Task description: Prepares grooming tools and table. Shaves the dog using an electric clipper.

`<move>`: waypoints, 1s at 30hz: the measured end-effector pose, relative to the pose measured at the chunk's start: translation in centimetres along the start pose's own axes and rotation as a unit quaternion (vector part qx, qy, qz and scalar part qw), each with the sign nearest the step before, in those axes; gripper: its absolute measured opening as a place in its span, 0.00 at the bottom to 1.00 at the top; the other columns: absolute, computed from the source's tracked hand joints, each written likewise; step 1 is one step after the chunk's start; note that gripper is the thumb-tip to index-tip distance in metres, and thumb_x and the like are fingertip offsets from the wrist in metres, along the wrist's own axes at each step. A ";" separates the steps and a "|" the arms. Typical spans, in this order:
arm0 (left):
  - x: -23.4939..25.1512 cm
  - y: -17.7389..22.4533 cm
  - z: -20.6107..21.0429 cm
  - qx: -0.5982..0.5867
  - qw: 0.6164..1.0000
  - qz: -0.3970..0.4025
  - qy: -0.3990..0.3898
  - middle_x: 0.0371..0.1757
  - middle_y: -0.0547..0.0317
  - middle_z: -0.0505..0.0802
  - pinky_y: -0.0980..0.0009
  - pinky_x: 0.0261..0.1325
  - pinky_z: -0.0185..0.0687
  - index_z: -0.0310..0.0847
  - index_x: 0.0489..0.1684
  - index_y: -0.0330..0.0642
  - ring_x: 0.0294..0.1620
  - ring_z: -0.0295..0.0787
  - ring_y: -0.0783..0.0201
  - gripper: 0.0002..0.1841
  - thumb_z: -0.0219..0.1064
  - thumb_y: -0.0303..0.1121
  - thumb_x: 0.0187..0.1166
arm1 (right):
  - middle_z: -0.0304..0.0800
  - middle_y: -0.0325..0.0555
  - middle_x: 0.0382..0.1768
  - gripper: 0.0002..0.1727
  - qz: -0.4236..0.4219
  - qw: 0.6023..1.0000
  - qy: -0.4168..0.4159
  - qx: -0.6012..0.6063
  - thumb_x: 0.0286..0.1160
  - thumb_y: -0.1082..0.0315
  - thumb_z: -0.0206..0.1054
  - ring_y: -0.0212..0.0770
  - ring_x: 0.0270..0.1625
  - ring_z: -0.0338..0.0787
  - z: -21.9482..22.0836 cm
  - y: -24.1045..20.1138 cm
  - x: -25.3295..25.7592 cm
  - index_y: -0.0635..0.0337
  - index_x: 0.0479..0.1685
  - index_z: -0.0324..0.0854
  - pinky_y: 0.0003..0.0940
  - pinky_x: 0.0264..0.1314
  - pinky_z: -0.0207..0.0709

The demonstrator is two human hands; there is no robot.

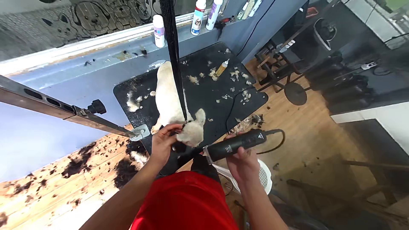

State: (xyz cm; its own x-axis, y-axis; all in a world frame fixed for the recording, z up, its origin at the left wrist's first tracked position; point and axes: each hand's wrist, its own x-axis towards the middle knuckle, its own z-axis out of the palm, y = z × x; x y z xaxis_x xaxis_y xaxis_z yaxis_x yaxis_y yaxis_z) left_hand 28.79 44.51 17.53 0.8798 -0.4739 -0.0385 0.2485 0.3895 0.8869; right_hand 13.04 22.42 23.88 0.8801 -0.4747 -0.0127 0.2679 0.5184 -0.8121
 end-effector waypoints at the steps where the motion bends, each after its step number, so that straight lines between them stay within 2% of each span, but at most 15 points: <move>1: -0.5 0.3 0.4 -0.004 0.996 -0.051 0.071 0.52 0.55 0.92 0.60 0.55 0.88 0.87 0.56 0.42 0.52 0.89 0.60 0.15 0.58 0.36 0.80 | 0.89 0.52 0.63 0.32 0.021 1.000 0.016 0.012 0.67 0.56 0.81 0.48 0.60 0.91 0.5 0.1 0.5 0.48 0.72 0.76 0.49 0.63 0.87; 2: -0.8 0.8 0.7 0.015 0.985 -0.117 0.126 0.43 0.59 0.92 0.61 0.45 0.88 0.84 0.50 0.46 0.43 0.89 0.63 0.19 0.50 0.46 0.88 | 0.90 0.51 0.62 0.32 0.039 0.999 0.035 0.008 0.65 0.57 0.83 0.47 0.58 0.92 1.2 0.1 1.0 0.49 0.71 0.76 0.48 0.61 0.88; 3: -1.0 1.5 1.0 0.038 0.969 -0.189 0.155 0.36 0.59 0.91 0.60 0.37 0.90 0.82 0.46 0.45 0.34 0.90 0.62 0.27 0.46 0.58 0.90 | 0.91 0.52 0.60 0.32 0.047 0.998 0.045 -0.017 0.63 0.61 0.85 0.47 0.56 0.93 1.8 0.1 1.5 0.50 0.69 0.76 0.48 0.58 0.90; 4: -1.1 2.2 1.3 0.045 0.952 -0.255 0.162 0.32 0.55 0.91 0.57 0.32 0.90 0.81 0.46 0.42 0.29 0.90 0.59 0.33 0.46 0.65 0.89 | 0.91 0.54 0.59 0.34 0.043 0.997 0.042 -0.054 0.60 0.65 0.86 0.48 0.54 0.94 2.3 0.2 2.0 0.52 0.69 0.76 0.47 0.56 0.91; 5: -1.1 2.9 1.4 0.046 0.939 -0.303 0.157 0.30 0.52 0.90 0.55 0.30 0.90 0.82 0.45 0.39 0.26 0.89 0.56 0.35 0.49 0.67 0.86 | 0.92 0.55 0.58 0.36 0.030 0.995 0.025 -0.096 0.58 0.69 0.86 0.48 0.54 0.94 2.8 0.2 2.4 0.53 0.70 0.73 0.45 0.55 0.91; 6: -1.0 3.6 1.5 0.050 0.931 -0.331 0.144 0.29 0.51 0.90 0.56 0.30 0.90 0.83 0.46 0.39 0.25 0.89 0.57 0.32 0.54 0.65 0.85 | 0.92 0.55 0.58 0.39 0.013 0.992 0.001 -0.129 0.58 0.72 0.86 0.49 0.55 0.95 3.4 0.2 2.7 0.52 0.71 0.70 0.45 0.56 0.91; 9: -0.8 5.0 1.4 0.045 0.927 -0.350 0.129 0.35 0.50 0.92 0.62 0.31 0.90 0.87 0.46 0.36 0.29 0.90 0.58 0.18 0.69 0.46 0.83 | 0.92 0.53 0.58 0.39 -0.020 0.973 -0.037 -0.226 0.56 0.80 0.84 0.50 0.54 0.96 5.8 0.0 3.7 0.55 0.71 0.67 0.43 0.51 0.94; 12: -0.7 4.9 0.8 0.021 0.933 -0.329 0.140 0.43 0.47 0.94 0.61 0.38 0.92 0.86 0.50 0.34 0.37 0.93 0.57 0.13 0.71 0.36 0.81 | 0.95 0.54 0.53 0.39 -0.030 0.954 -0.047 -0.294 0.53 0.82 0.84 0.51 0.50 0.97 8.0 0.2 4.7 0.61 0.69 0.69 0.43 0.48 0.96; 16: -1.3 3.8 -0.6 -0.007 0.952 -0.276 0.135 0.47 0.46 0.94 0.60 0.44 0.92 0.87 0.50 0.31 0.41 0.93 0.57 0.11 0.74 0.29 0.77 | 0.95 0.49 0.52 0.40 -0.080 0.925 -0.057 -0.368 0.52 0.77 0.88 0.49 0.53 0.97 9.5 1.3 5.1 0.61 0.69 0.70 0.46 0.54 0.96; 19: -1.7 3.3 -1.1 -0.012 0.959 -0.240 0.150 0.43 0.47 0.94 0.61 0.43 0.92 0.86 0.47 0.32 0.38 0.93 0.58 0.10 0.76 0.26 0.74 | 0.94 0.48 0.53 0.40 -0.098 0.910 -0.056 -0.398 0.51 0.76 0.89 0.49 0.54 0.97 10.0 2.3 5.2 0.61 0.67 0.71 0.47 0.56 0.96; 24: -1.8 3.2 -1.8 -0.001 0.967 -0.218 0.135 0.42 0.47 0.94 0.63 0.40 0.92 0.86 0.50 0.30 0.36 0.93 0.59 0.11 0.76 0.24 0.74 | 0.95 0.47 0.51 0.39 -0.089 0.901 -0.049 -0.422 0.50 0.74 0.89 0.47 0.52 0.98 10.8 3.0 5.4 0.60 0.66 0.73 0.46 0.55 0.97; 30: -1.8 3.4 -2.5 -0.047 0.972 -0.207 0.103 0.42 0.46 0.94 0.63 0.41 0.91 0.88 0.49 0.30 0.36 0.91 0.59 0.08 0.67 0.25 0.82 | 0.95 0.46 0.52 0.39 -0.058 0.903 -0.060 -0.421 0.52 0.73 0.89 0.47 0.52 0.98 11.5 3.7 5.7 0.59 0.68 0.72 0.46 0.53 0.97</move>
State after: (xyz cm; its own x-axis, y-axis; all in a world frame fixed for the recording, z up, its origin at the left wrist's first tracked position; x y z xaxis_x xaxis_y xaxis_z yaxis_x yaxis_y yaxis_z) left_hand 29.05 48.62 19.47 0.7562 -0.4405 -0.4839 0.6263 0.2731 0.7301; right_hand 23.54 29.77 27.54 0.9151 -0.3839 0.1238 0.0129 -0.2789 -0.9602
